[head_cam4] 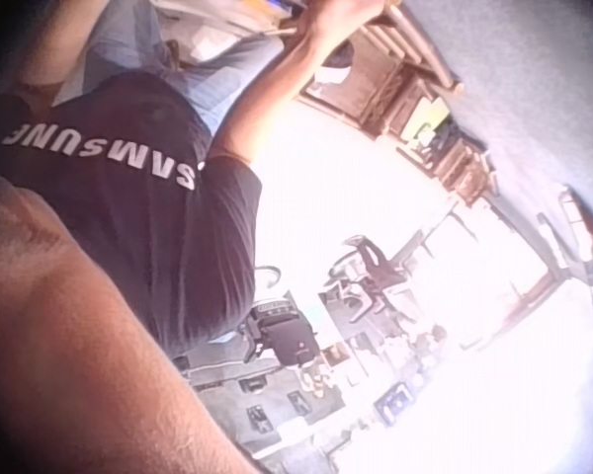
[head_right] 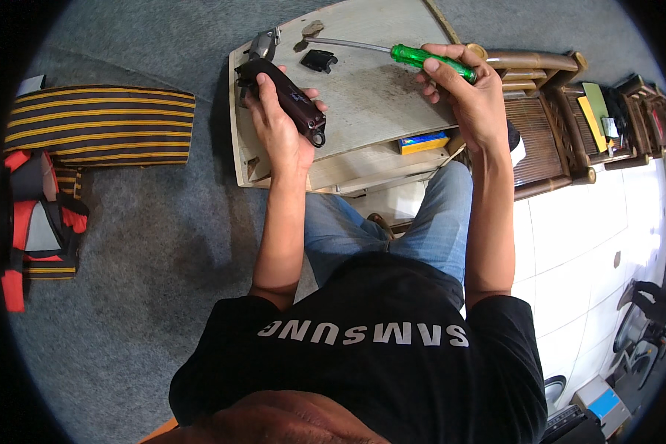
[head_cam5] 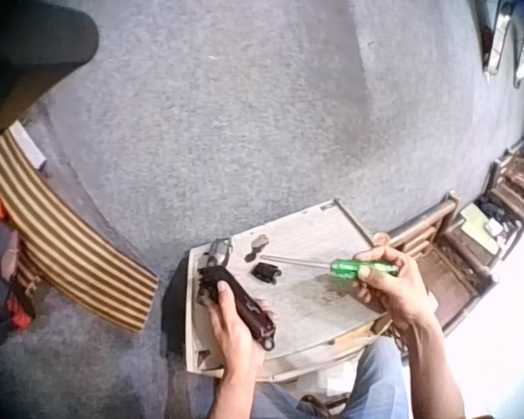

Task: The person disassembles a hair clipper using a screwdriver to remove the housing and internal screws, then reassembles the parts.

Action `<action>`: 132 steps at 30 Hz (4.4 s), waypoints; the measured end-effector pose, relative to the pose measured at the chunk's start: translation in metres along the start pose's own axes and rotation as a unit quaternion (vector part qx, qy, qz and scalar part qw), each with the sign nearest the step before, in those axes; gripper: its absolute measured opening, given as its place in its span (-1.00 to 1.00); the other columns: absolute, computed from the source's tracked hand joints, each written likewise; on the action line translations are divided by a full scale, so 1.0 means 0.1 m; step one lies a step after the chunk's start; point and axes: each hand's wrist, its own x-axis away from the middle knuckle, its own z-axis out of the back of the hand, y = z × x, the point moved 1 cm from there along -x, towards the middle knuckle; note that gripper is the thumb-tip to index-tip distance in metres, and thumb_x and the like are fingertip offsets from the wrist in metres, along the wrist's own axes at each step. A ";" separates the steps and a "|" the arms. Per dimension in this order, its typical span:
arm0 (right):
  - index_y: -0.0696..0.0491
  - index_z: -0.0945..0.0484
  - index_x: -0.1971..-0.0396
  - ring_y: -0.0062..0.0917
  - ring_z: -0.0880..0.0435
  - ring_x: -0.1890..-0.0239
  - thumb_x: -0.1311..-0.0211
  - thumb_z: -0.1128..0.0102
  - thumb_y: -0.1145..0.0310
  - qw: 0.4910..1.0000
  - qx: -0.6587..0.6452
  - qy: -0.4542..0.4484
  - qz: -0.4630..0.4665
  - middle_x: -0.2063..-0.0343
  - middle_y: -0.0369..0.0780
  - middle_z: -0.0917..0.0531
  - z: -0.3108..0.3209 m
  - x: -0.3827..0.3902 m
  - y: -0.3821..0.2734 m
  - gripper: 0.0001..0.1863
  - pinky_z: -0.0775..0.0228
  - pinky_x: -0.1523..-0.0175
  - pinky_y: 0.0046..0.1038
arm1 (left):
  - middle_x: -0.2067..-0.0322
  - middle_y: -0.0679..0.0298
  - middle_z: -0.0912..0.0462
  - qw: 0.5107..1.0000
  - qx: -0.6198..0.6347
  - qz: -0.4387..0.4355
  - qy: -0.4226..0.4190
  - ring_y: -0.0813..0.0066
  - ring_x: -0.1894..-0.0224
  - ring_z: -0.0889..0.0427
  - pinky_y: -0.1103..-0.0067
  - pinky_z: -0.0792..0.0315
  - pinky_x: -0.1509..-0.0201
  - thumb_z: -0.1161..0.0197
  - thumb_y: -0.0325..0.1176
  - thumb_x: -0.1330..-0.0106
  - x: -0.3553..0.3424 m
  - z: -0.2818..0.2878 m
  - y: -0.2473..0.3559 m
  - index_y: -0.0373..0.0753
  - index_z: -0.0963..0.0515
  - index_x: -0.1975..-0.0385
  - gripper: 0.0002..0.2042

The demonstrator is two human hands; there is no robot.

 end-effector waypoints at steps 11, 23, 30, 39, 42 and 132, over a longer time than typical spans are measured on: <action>0.12 -0.66 0.21 -0.70 -0.53 0.61 -0.48 -0.32 0.05 0.995 -0.017 0.096 -0.019 0.56 -0.26 -0.68 0.03 -0.02 -0.04 -0.62 -0.32 0.50 -0.61 | 0.09 0.13 -0.51 1.000 0.006 0.006 -0.006 0.36 0.34 -0.66 0.36 -0.64 0.40 -0.10 0.06 -0.61 -0.01 0.02 -0.02 -0.22 -0.29 -0.20 -0.53; 0.19 -0.65 0.22 -0.58 -0.67 0.59 -0.51 -0.24 -0.05 0.998 0.040 0.051 -0.001 0.57 -0.17 -0.71 -0.05 -0.01 0.01 -0.50 -0.51 0.47 -0.54 | 0.14 0.14 -0.55 1.000 -0.005 0.014 -0.005 0.38 0.37 -0.68 0.37 -0.64 0.42 -0.11 0.01 -0.62 -0.01 0.00 -0.04 -0.21 -0.25 -0.23 -0.54; 0.22 -0.68 0.21 -0.59 -0.68 0.57 -0.52 -0.23 -0.05 0.996 0.074 0.041 0.010 0.55 -0.15 -0.73 -0.07 0.01 0.02 -0.48 -0.54 0.44 -0.56 | 0.15 0.16 -0.54 1.000 -0.017 0.004 -0.013 0.40 0.38 -0.68 0.41 -0.65 0.46 -0.12 0.00 -0.62 0.00 0.00 -0.04 -0.20 -0.23 -0.24 -0.54; 0.24 -0.70 0.19 -0.61 -0.69 0.57 -0.53 -0.22 -0.06 0.994 0.098 0.037 0.025 0.56 -0.15 -0.74 -0.09 0.01 0.02 -0.46 -0.57 0.42 -0.57 | 0.15 0.16 -0.55 0.999 -0.025 0.008 -0.025 0.40 0.38 -0.69 0.41 -0.66 0.47 -0.13 0.00 -0.61 0.01 -0.02 -0.03 -0.19 -0.21 -0.25 -0.53; 0.24 -0.70 0.19 -0.60 -0.69 0.58 -0.53 -0.22 -0.06 0.994 0.096 0.032 0.029 0.56 -0.14 -0.74 -0.08 0.01 0.04 -0.46 -0.57 0.42 -0.57 | 0.14 0.16 -0.56 0.999 -0.027 0.011 -0.023 0.40 0.38 -0.70 0.41 -0.66 0.47 -0.13 0.00 -0.61 0.01 -0.02 -0.03 -0.20 -0.21 -0.25 -0.52; 0.19 -0.55 -0.02 -0.69 -0.39 0.57 -0.69 0.13 0.06 0.988 0.000 -0.033 0.151 0.52 -0.30 -0.53 0.02 0.14 0.10 -0.54 -0.27 0.46 -0.62 | 0.23 0.19 -0.54 0.999 -0.041 -0.010 -0.032 0.47 0.49 -0.64 0.47 -0.59 0.48 -0.20 -0.08 -0.59 -0.01 -0.01 -0.02 -0.16 -0.06 -0.39 -0.41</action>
